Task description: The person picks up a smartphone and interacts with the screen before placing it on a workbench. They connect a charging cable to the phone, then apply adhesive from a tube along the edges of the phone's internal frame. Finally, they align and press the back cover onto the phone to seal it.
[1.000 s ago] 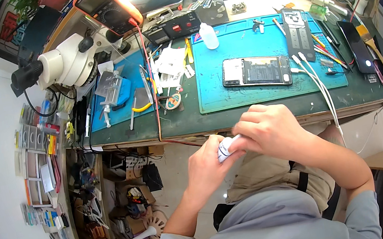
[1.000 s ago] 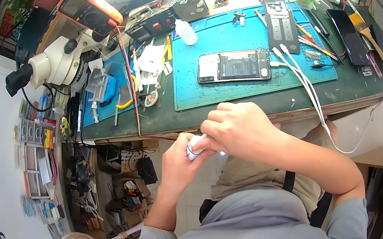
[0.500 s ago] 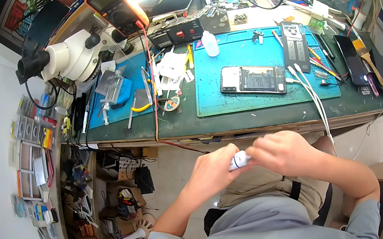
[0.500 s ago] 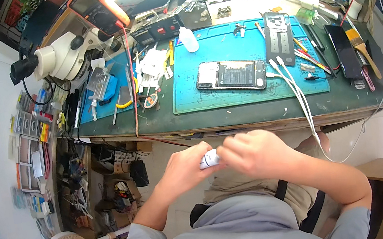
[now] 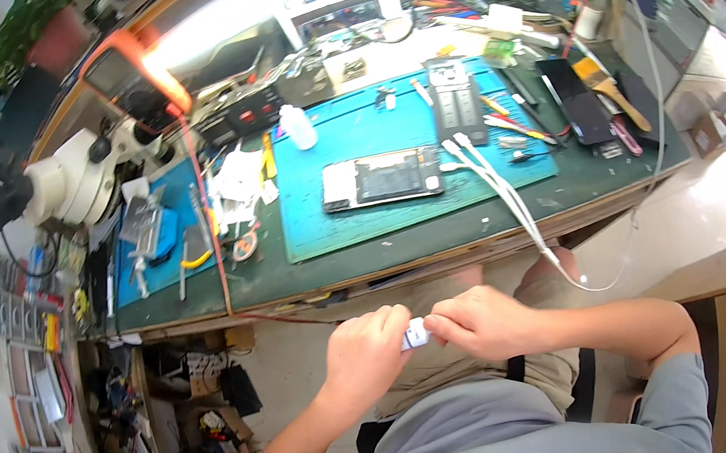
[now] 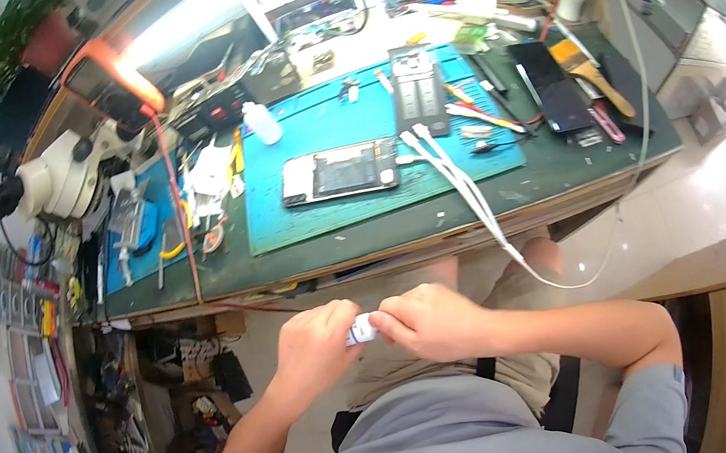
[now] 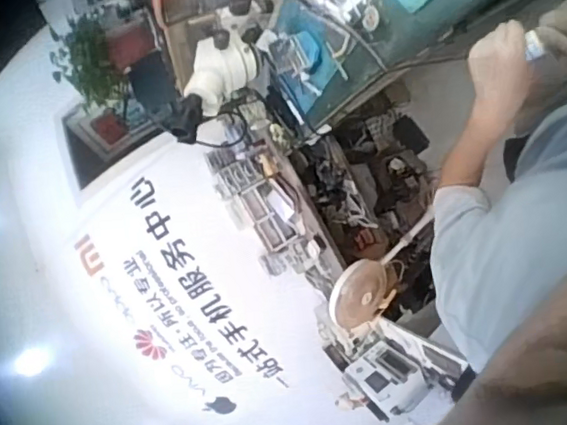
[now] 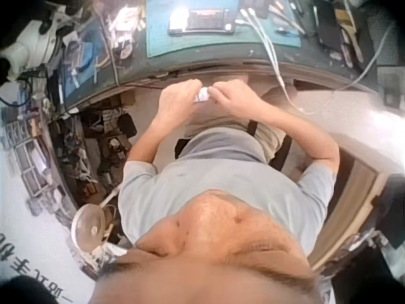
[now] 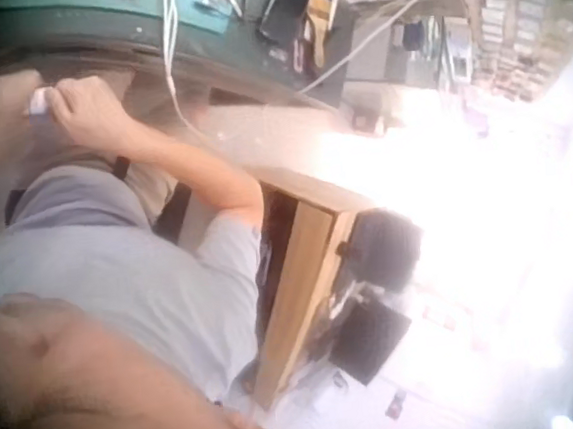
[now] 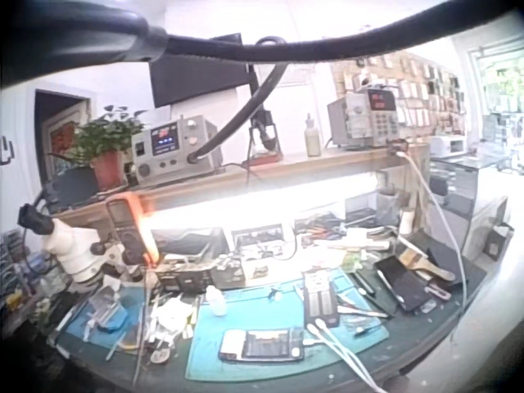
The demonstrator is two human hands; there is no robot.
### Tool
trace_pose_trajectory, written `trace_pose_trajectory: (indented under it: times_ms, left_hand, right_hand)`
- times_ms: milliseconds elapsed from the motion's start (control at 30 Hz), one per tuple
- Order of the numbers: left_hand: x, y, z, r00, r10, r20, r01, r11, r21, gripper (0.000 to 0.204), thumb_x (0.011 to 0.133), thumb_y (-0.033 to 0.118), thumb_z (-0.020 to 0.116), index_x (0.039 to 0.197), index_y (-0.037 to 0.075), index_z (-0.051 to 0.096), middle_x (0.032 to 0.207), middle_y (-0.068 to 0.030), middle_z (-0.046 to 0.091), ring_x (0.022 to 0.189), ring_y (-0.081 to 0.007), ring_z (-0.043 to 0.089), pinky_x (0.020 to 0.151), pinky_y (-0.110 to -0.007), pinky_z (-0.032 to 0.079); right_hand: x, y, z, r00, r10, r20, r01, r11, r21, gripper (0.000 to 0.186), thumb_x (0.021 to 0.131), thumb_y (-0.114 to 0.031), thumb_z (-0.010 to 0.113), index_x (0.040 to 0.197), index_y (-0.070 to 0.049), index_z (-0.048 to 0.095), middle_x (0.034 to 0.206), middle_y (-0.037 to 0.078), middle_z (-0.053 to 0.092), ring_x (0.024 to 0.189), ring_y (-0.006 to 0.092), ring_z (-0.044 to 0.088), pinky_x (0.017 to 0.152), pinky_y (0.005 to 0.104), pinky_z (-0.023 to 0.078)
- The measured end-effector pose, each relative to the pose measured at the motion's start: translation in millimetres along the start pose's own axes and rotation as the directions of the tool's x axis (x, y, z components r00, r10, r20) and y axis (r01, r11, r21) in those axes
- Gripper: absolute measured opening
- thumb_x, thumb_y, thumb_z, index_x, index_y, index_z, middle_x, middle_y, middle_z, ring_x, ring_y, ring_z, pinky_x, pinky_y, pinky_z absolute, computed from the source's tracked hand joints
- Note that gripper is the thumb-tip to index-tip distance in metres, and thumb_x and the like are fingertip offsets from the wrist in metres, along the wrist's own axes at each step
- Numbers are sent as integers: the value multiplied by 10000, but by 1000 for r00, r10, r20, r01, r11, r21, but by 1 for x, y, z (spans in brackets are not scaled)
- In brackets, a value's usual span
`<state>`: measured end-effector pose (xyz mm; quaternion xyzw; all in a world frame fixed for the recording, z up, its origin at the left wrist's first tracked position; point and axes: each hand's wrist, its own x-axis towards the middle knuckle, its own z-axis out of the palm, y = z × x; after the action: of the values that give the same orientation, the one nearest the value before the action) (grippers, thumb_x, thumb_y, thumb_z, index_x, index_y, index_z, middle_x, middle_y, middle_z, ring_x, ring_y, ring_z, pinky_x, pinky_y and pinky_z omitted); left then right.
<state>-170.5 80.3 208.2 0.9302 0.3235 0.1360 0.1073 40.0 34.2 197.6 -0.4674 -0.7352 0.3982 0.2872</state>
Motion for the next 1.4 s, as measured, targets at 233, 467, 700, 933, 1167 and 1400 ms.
trace_pose_trajectory:
  times_ms: [233,467,700,933,1167,1400]
  left_hand:
    - [16,17,-4,962,266,-68,-231,917,325,182,749,146,704,846,102,557,690,-24,506,598,-191,545,558,-339,409]
    - [54,32,-19,950,262,-173,-227,953,200,620,743,83,661,1348,8,549,765,-9,496,605,-146,535,542,-293,425]
    - [92,32,-37,853,323,-410,-316,945,88,760,782,278,761,1435,24,469,1260,-126,556,1070,-293,585,920,-435,475]
    - [72,-72,-24,732,-137,-668,116,990,-76,591,911,114,696,1442,19,453,1175,-124,637,1065,-287,595,948,-425,449]
    - [54,-111,-6,707,-340,-620,278,940,-198,465,940,-6,574,1398,23,501,1102,-89,655,941,-233,597,892,-390,469]
    - [54,-111,-6,699,-357,-619,296,933,-204,474,911,-22,590,1377,6,510,1058,-70,670,820,-200,570,856,-374,439]
  right_hand:
    - [-29,-8,-5,735,475,483,-607,146,781,350,1062,-349,490,836,-90,557,664,-39,452,516,55,276,446,241,213]
    - [-46,-21,-40,949,114,-295,-76,988,138,305,976,-292,654,1108,-18,648,906,98,661,722,179,653,570,294,504]
    - [-31,-12,-112,814,-254,-523,14,908,-419,399,882,-175,756,1219,1,634,1013,126,692,791,202,693,696,308,572]
    - [53,83,-255,496,89,-864,-328,940,-92,358,888,-316,757,1044,1,698,874,87,743,781,147,710,684,291,540]
    - [138,139,-271,544,16,-839,-695,570,-439,430,881,-461,713,1092,-86,727,1030,170,743,973,333,708,833,420,536]
    - [121,85,-220,557,147,-818,-715,585,-382,559,923,-564,635,1188,-73,664,827,84,729,842,277,713,758,395,535]
